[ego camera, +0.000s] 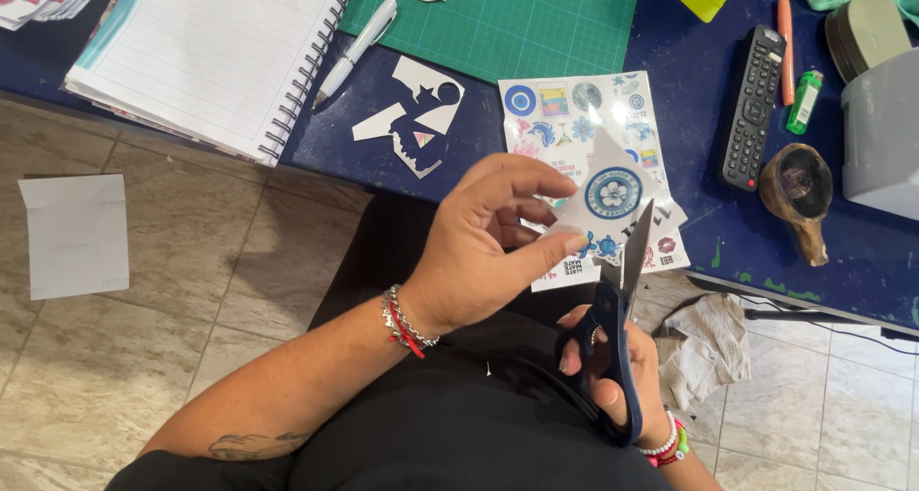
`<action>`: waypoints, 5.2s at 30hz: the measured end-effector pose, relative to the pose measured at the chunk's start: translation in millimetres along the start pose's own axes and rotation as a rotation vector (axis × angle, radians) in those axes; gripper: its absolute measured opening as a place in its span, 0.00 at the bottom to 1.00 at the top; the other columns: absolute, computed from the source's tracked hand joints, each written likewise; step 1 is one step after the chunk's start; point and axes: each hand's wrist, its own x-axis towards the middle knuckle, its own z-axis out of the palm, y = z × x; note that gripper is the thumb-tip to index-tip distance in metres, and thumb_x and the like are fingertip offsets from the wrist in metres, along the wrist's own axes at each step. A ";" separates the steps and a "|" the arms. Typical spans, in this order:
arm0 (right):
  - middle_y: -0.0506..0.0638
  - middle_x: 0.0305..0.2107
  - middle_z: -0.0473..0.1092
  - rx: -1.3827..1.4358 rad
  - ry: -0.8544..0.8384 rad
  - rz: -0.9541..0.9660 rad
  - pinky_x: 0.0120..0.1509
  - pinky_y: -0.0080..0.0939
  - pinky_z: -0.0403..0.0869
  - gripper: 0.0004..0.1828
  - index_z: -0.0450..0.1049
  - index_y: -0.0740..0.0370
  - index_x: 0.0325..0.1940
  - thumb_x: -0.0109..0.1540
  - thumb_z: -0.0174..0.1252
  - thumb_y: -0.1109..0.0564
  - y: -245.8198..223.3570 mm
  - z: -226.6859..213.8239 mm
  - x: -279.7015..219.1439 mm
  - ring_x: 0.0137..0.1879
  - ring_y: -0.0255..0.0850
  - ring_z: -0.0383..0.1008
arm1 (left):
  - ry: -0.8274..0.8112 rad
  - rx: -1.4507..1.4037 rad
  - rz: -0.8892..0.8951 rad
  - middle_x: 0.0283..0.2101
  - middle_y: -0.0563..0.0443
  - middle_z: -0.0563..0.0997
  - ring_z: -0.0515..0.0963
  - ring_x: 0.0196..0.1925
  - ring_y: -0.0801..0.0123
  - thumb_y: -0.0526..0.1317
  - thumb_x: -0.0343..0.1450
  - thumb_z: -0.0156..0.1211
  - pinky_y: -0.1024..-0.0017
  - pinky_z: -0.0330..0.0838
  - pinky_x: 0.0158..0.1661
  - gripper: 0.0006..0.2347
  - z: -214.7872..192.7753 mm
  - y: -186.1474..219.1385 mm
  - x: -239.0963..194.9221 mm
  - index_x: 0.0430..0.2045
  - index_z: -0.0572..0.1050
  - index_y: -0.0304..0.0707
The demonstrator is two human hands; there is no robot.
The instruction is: Cutting out individual stickers from a printed sheet using scissors
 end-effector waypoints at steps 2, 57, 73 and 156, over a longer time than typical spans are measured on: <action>0.45 0.21 0.71 -0.040 -0.023 0.018 0.32 0.28 0.65 0.50 0.73 0.67 0.50 0.57 0.59 0.15 -0.4 -1.2 0.0 0.22 0.28 0.65 | 0.005 -0.018 0.021 0.51 0.57 0.76 0.81 0.40 0.79 0.34 0.67 0.73 0.85 0.81 0.40 0.14 -3.8 2.7 2.5 0.43 0.78 0.51; 0.45 0.16 0.70 -0.138 -0.297 0.317 0.27 0.31 0.63 0.41 0.81 0.63 0.46 0.49 0.68 0.24 -26.8 -61.7 11.8 0.22 0.30 0.65 | -0.582 0.219 -0.466 0.18 0.57 0.76 0.72 0.17 0.78 0.37 0.59 0.70 0.77 0.65 0.19 0.38 -31.9 32.6 57.6 0.66 0.58 0.37; 0.45 0.19 0.70 -0.068 -0.046 0.304 0.30 0.29 0.62 0.30 0.82 0.69 0.50 0.52 0.72 0.44 8.0 -73.2 51.6 0.24 0.30 0.62 | -0.336 0.017 -0.498 0.23 0.52 0.76 0.77 0.24 0.75 0.39 0.61 0.73 0.78 0.68 0.24 0.32 -6.5 -12.1 99.0 0.59 0.64 0.38; 0.49 0.30 0.72 -0.060 -0.140 0.035 0.46 0.35 0.65 0.56 0.70 0.70 0.63 0.56 0.58 0.17 -41.2 8.8 6.8 0.37 0.36 0.69 | -0.105 -0.226 -0.367 0.26 0.52 0.77 0.77 0.28 0.77 0.31 0.67 0.68 0.63 0.89 0.23 0.08 12.9 29.7 -4.5 0.21 0.72 0.33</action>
